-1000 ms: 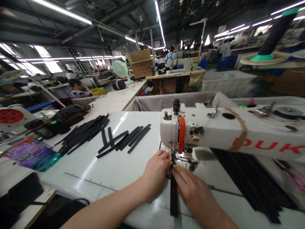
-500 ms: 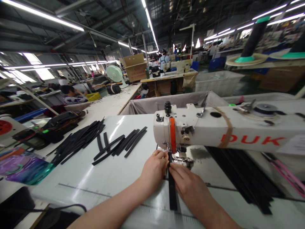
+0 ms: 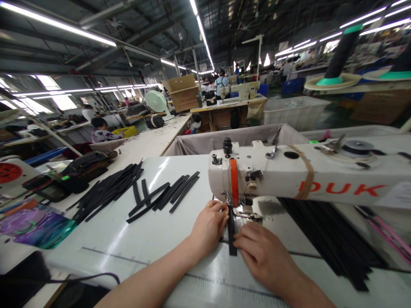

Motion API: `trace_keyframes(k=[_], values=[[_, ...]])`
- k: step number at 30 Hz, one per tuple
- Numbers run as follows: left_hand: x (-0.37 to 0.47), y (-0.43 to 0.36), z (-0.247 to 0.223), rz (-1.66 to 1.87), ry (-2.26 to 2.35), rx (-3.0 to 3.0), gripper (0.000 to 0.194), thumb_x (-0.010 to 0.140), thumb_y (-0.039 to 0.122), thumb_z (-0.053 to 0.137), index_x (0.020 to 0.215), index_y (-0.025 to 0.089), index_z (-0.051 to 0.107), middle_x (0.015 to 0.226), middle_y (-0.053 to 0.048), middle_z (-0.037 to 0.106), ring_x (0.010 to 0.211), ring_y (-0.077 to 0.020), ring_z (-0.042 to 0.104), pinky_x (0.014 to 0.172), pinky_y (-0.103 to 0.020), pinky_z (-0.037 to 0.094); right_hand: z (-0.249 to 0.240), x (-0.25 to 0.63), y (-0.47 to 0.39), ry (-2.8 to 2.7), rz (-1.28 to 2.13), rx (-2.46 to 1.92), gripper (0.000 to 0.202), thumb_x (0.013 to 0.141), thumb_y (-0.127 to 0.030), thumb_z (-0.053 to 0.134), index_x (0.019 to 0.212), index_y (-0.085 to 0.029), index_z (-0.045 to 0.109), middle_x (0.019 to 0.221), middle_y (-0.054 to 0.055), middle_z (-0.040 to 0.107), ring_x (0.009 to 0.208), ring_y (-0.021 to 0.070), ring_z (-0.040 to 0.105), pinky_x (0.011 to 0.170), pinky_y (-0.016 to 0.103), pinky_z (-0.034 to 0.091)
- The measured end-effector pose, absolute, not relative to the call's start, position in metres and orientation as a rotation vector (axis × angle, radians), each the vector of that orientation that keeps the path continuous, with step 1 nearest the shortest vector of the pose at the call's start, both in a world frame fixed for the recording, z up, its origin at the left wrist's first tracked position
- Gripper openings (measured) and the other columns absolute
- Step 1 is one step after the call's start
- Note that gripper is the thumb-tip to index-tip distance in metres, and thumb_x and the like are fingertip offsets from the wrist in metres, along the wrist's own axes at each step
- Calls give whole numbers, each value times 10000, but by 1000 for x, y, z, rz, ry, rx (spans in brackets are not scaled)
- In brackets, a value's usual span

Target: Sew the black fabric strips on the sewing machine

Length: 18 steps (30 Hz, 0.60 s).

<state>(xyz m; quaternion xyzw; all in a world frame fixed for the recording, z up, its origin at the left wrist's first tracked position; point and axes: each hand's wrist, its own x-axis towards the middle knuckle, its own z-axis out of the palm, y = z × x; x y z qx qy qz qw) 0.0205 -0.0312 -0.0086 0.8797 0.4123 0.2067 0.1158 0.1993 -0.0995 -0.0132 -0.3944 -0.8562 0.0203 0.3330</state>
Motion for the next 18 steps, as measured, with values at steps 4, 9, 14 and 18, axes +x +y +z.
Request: trace_keyframes(k=[4, 9, 14, 18], values=[[21, -32, -8, 585, 1195, 2590, 229, 941, 142, 477, 833, 161, 678, 1035, -66, 677, 960, -199, 553, 938, -348, 478, -13, 199, -96, -2237, 14, -1081, 267, 862, -91, 459, 885, -233, 684, 895, 35, 705, 879, 179, 646, 804, 320, 539], [22, -32, -5, 546, 1197, 2617, 240, 950, 139, 462, 849, 146, 680, 1021, -68, 680, 954, -205, 557, 926, -347, 489, -15, 201, -89, -2252, -85, -1132, 293, 852, -88, 448, 970, -223, 681, 960, 45, 711, 908, 184, 641, 832, 339, 541], [25, -32, -7, 533, 1186, 2642, 249, 963, 153, 450, 879, 151, 685, 1080, -69, 675, 987, -199, 551, 930, -342, 496, -24, 202, -83, -2268, -210, -1234, 350, 847, -86, 432, 1078, -208, 666, 1075, 67, 700, 936, 208, 641, 823, 376, 553], [24, -32, -9, 533, 1189, 2630, 261, 969, 172, 445, 877, 157, 689, 1074, -71, 676, 981, -199, 553, 924, -344, 503, -30, 201, -79, -2280, -296, -1293, 355, 849, -92, 445, 1118, -196, 652, 1088, 76, 694, 908, 223, 645, 772, 376, 558]])
